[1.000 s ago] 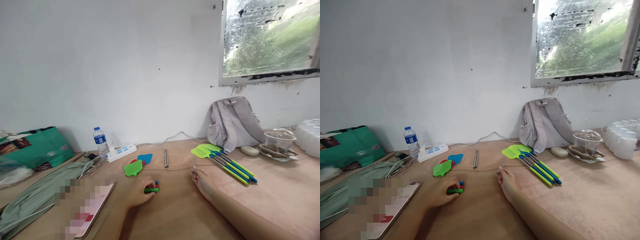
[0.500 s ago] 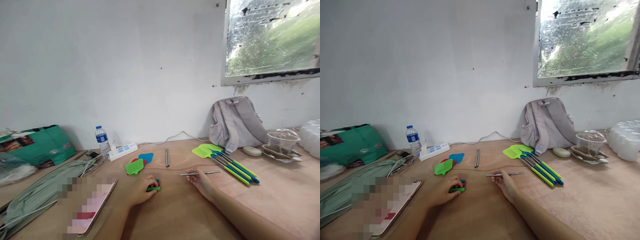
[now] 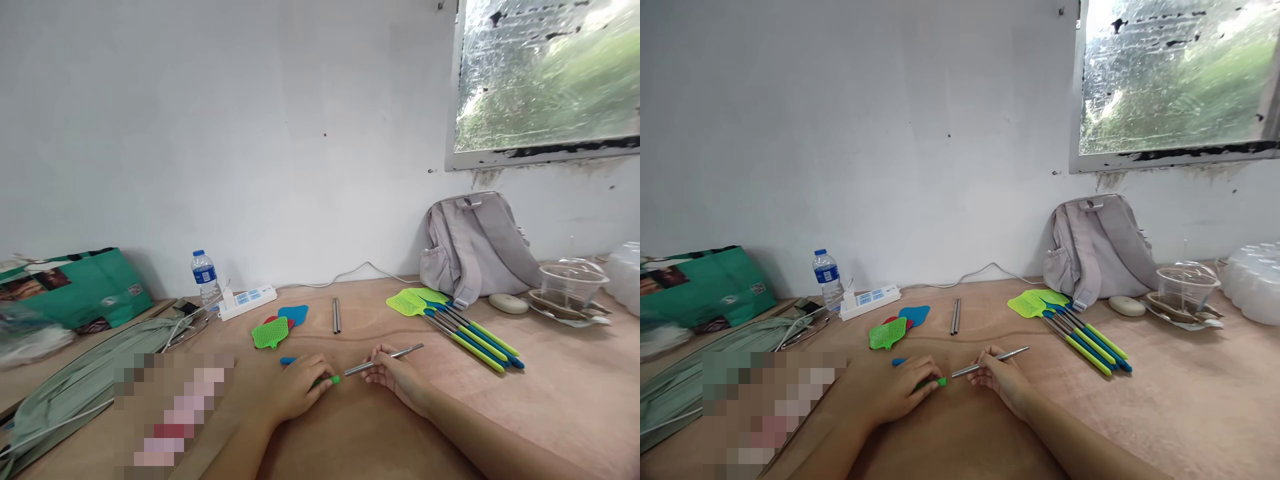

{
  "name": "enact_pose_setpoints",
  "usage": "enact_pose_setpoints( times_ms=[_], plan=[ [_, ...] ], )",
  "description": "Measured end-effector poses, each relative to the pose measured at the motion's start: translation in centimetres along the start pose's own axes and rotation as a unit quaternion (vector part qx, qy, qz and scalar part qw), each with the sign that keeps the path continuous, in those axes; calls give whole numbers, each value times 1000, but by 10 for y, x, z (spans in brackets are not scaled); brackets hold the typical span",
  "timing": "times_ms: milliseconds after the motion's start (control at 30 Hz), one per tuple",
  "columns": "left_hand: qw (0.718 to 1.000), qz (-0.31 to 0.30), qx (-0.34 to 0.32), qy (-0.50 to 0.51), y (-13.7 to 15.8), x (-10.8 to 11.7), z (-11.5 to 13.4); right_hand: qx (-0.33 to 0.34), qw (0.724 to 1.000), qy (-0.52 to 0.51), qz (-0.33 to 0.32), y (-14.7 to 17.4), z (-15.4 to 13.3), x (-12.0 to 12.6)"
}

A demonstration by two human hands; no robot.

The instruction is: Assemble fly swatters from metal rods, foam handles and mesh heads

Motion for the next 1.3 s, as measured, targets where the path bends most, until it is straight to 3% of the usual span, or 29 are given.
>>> enact_pose_setpoints(
  times_ms=[400,600,700,833,1000,1167,1300],
  plan=[
    [998,45,11,42,-2,-6,0,-8,999,31,-44,7,-4,-4],
    [988,128,15,90,-6,1,8,-34,992,-45,-111,9,-9,-1],
    [976,172,21,130,-11,0,18,-2,992,-18,-124,5,-8,-3],
    [966,209,41,148,-17,-4,31,-11,992,54,-115,-1,4,-11],
    [959,223,81,153,-19,-8,39,-15,995,42,-89,7,23,-20],
    [956,237,61,161,-18,-6,45,-61,993,7,-99,14,33,-30],
    [958,239,33,157,-19,-4,49,-58,993,-1,-102,13,34,-34]
  ],
)
Point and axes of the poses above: each hand's wrist, its own y-axis away from the middle knuckle, its own x-axis out of the back of the hand, z = x × y, the point moved 3 cm from there along -y, towards the middle knuckle, and after that the axes turned 13 degrees about -x, right-handed, at the moved point
